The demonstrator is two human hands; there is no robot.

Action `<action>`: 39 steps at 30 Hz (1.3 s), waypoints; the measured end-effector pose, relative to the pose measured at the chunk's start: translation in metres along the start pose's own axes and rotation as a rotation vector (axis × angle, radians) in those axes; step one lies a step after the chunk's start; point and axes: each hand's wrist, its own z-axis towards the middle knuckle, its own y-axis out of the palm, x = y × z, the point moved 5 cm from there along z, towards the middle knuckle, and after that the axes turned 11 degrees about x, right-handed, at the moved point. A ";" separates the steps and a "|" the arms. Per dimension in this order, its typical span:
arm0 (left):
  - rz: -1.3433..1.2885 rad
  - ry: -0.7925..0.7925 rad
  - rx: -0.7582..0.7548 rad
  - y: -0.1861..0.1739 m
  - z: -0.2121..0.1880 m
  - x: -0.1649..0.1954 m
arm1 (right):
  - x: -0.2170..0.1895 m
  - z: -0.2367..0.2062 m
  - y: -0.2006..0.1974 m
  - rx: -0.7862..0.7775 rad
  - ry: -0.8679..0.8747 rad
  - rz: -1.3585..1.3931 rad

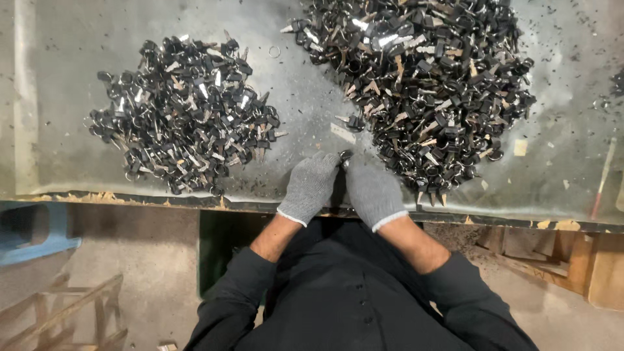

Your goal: The person, wearing gloves, picks small black metal components one at a time from a large pile on a workbench and places them into a separate smaller pile beside it, continuously sorting through the heap.

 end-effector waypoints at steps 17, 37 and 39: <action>-0.157 -0.176 0.040 -0.016 0.008 0.007 | -0.008 -0.012 -0.020 -0.002 -0.036 0.093; 0.106 -0.075 0.186 -0.013 -0.018 0.009 | -0.002 -0.027 -0.018 0.072 -0.167 0.187; 0.067 -0.093 0.200 -0.014 -0.019 0.006 | -0.007 -0.026 -0.020 0.138 -0.231 0.073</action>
